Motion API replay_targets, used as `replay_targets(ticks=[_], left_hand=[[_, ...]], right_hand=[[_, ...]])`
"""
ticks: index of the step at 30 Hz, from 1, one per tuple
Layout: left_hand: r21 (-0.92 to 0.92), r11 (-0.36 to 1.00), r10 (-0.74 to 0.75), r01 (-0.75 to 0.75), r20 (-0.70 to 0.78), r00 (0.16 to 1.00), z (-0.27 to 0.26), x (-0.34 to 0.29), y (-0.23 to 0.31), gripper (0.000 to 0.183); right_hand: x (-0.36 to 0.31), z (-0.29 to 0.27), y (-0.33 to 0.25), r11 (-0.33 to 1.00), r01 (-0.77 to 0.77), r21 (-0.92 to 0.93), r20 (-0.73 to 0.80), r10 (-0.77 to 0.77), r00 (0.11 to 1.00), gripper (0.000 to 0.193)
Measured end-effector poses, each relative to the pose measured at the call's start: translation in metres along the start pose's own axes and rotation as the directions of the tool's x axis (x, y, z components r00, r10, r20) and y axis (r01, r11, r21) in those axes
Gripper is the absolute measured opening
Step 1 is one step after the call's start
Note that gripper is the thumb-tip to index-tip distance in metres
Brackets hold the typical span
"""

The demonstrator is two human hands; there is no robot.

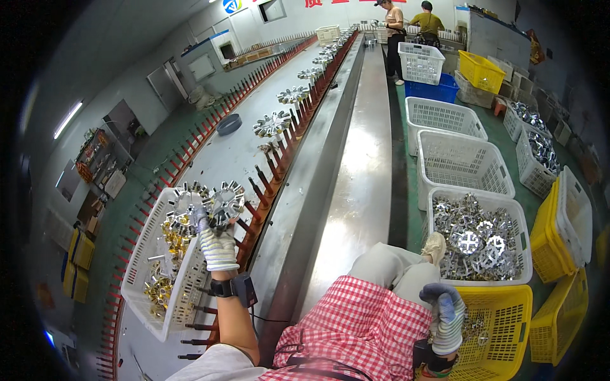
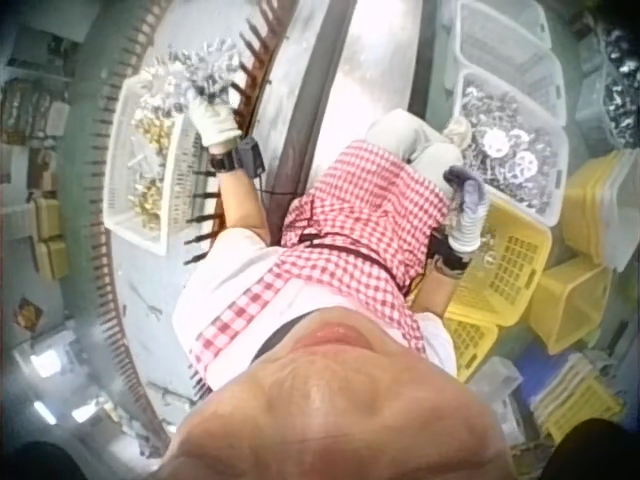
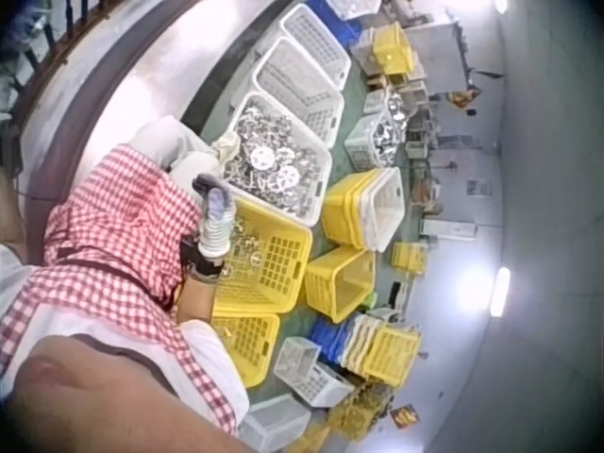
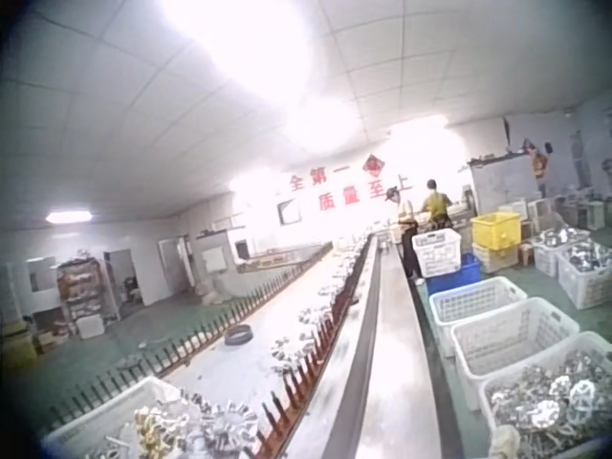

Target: Sorting and arranging metal or plastic wheel-like components on an assembly line conveyor belt.

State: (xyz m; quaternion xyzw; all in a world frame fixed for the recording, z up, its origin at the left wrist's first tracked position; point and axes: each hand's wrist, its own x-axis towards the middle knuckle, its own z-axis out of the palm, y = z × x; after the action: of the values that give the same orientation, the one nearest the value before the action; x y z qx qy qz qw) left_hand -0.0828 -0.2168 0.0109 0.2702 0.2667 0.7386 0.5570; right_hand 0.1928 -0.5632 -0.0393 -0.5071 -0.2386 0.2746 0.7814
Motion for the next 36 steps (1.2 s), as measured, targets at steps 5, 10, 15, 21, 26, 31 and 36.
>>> replay_targets(ticks=[5, 10, 15, 21, 26, 31, 36], left_hand=[[0.058, 0.931, 0.344, -0.361, 0.198, 0.918, 0.023, -0.033, 0.047, 0.045], [0.449, 0.828, 0.014, -0.336, 0.582, 0.813, 0.065, -0.085, 0.078, 0.035], [0.728, 0.674, -0.729, -0.125, 0.683, 0.047, 0.092, -0.161, -0.016, 0.037], [0.669, 0.734, -0.614, 0.120, 0.728, -0.306, 0.101, -0.223, -0.054, 0.050], [0.535, 0.764, -0.642, 0.360, 0.683, 0.347, 0.093, -0.129, -0.093, 0.041], [0.088, 0.907, -0.418, 0.412, 0.317, 0.852, 0.054, -0.020, -0.088, 0.055], [-0.020, 0.924, -0.372, 0.383, 0.192, 0.908, 0.022, 0.032, -0.066, 0.033]], right_hand=[[-0.012, 0.000, 0.001, 0.996, -0.084, 0.012, -0.045, 0.084, 0.995, 0.033], [-0.018, 0.023, 0.002, 0.989, -0.036, 0.146, 0.086, 0.024, 0.996, 0.051], [-0.018, 0.057, 0.002, 0.971, -0.071, 0.229, 0.093, 0.051, 0.994, 0.069], [-0.053, 0.011, -0.015, 0.991, -0.064, 0.114, -0.361, 0.102, 0.927, 0.042], [-0.146, -0.164, 0.012, 0.960, 0.083, 0.269, -0.681, 0.128, 0.721, 0.058], [-0.269, -0.250, 0.059, 0.983, -0.162, 0.084, -0.996, 0.080, -0.035, 0.055], [-0.343, -0.279, 0.088, 0.900, -0.367, 0.236, -0.938, 0.112, -0.328, 0.053]])
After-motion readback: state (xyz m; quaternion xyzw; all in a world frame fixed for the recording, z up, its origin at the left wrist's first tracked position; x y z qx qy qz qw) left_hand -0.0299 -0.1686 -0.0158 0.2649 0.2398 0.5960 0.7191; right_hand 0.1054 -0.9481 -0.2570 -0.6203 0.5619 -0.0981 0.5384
